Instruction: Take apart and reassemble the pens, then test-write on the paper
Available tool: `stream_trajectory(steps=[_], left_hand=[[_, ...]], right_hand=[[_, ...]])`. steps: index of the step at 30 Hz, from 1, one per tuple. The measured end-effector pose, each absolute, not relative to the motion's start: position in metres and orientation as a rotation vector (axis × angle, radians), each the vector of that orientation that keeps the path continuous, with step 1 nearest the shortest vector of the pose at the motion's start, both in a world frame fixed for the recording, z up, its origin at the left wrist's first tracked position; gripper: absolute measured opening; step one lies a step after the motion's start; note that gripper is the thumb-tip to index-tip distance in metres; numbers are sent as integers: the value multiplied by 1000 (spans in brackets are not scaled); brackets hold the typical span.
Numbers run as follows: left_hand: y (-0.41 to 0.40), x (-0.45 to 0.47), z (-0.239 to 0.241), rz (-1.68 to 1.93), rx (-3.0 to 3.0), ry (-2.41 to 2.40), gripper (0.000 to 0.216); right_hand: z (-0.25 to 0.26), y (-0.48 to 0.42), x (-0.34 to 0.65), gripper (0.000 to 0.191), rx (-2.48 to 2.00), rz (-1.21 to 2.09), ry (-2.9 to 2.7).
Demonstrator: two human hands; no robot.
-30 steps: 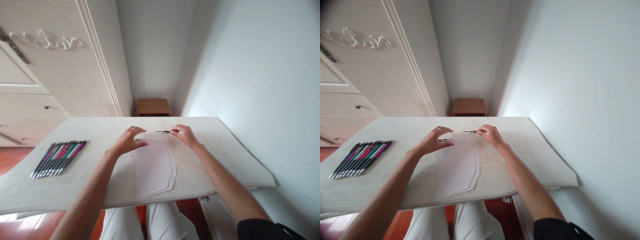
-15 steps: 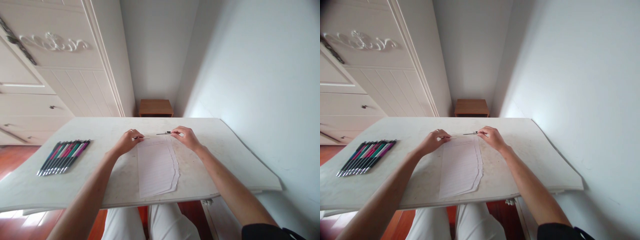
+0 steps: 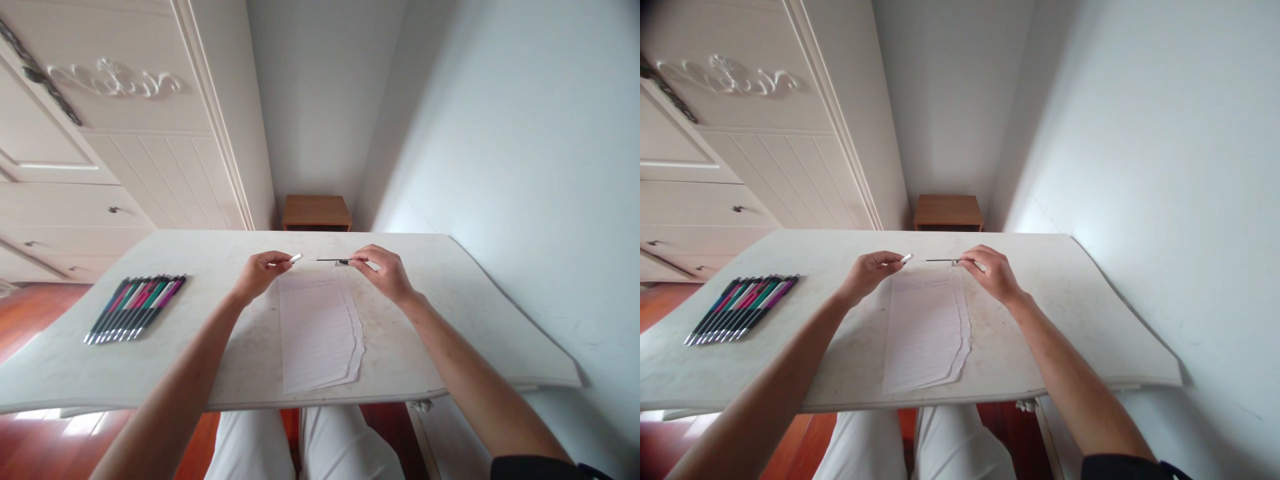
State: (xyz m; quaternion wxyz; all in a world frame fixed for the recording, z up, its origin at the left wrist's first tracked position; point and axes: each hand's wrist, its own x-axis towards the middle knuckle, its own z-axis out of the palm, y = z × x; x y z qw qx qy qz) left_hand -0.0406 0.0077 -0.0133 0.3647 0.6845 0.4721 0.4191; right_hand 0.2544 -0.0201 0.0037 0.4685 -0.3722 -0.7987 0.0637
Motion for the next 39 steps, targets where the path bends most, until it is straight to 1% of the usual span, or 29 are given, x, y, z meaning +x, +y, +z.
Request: stream_trajectory(steps=[10, 15, 30, 39], left_hand=[[5, -37, -13, 972, 1906, 1279, 38], [7, -38, -12, 965, 1941, 1277, 39], [-4, -27, -12, 928, 2064, 1110, 31], [-2, -24, -20, 927, 2093, 1118, 29]], right_hand=[[-3, -14, 258, 11, -909, 93, -2005], [-4, -13, 259, 12, -905, 100, -2044], [-10, -15, 251, 15, -850, 195, -2140], [-7, -16, 250, 15, -858, 144, -2112]])
